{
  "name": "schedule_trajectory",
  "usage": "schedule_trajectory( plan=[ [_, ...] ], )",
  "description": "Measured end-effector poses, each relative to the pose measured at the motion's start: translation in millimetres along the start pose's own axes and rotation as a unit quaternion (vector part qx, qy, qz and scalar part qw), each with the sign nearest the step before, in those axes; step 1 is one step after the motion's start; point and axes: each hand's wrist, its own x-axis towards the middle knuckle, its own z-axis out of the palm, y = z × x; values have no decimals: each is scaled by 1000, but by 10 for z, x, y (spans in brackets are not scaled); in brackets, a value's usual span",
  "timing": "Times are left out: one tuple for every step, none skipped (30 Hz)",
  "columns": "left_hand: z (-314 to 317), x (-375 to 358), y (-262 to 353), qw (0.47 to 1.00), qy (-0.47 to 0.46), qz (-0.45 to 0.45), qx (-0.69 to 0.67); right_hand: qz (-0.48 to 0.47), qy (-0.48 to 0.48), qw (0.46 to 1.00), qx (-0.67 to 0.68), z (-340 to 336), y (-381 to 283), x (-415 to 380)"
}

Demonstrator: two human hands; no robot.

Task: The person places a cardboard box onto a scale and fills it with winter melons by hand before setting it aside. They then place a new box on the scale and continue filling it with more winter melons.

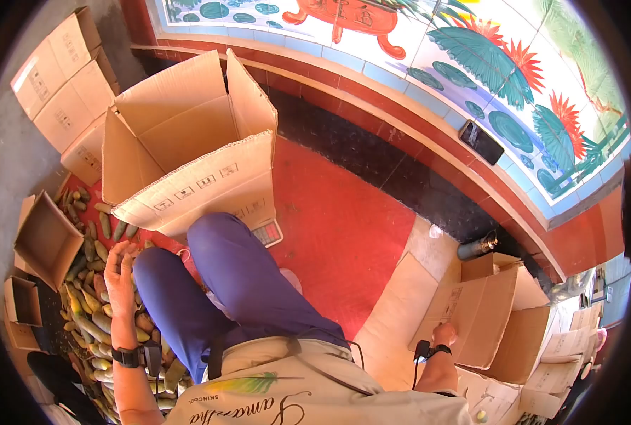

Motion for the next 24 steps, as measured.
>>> schedule_trajectory(
  plan=[
    [2,-1,-13,1000,-5,8,5,-2,0,1000,0,15,31,-3],
    [3,0,-22,1000,-11,16,9,30,9,999,17,45,82,4],
    [5,2,-26,1000,-9,16,9,62,17,997,34,92,152,11],
    [13,6,-31,1000,-11,17,8,47,64,997,9,165,247,-5],
    [18,7,-33,1000,-12,19,7,46,65,997,9,187,330,-9],
    [20,14,-35,1000,-11,18,7,59,46,997,6,133,414,-55],
    [17,23,-41,1000,-16,14,7,73,27,997,4,118,500,-90],
    [15,26,-50,1000,-21,10,8,74,28,997,3,178,634,-81],
    [17,25,-54,1000,-22,9,8,87,28,995,26,256,808,-45],
    [21,25,-54,1000,-20,2,-6,102,29,993,50,293,924,-39],
    [16,23,-58,1000,-18,-6,-19,102,28,993,50,284,1016,-54],
    [-17,36,-83,1000,-17,-7,-19,118,34,991,56,220,1099,-105],
    [-67,62,-122,1000,-23,5,-11,133,39,988,62,182,1162,-134],
    [-103,81,-146,999,-29,18,-4,154,33,985,75,180,1211,-121],
    [-120,90,-151,999,-28,18,-4,153,33,985,75,181,1194,-126],
    [-134,98,-153,1000,-16,5,-12,136,26,988,67,178,1165,-136],
    [-146,102,-153,1000,-2,-7,-21,119,19,991,59,175,1136,-134],
    [-147,101,-150,1000,0,-7,-21,116,20,991,59,291,1095,-24],
    [-135,100,-147,1000,-2,-7,-23,91,43,993,68,506,1028,173],
    [-121,97,-143,1000,-3,-7,-26,65,65,993,76,600,963,292],
    [-110,88,-146,1000,3,-7,-26,59,67,993,77,448,762,242],
    [-98,83,-148,1000,-7,0,-25,50,35,996,59,164,396,102],
    [-90,84,-138,1000,-16,7,-24,40,3,998,42,-37,96,34],
    [-86,84,-110,1000,-8,3,-17,32,5,999,43,-101,-98,71]
  ],
)
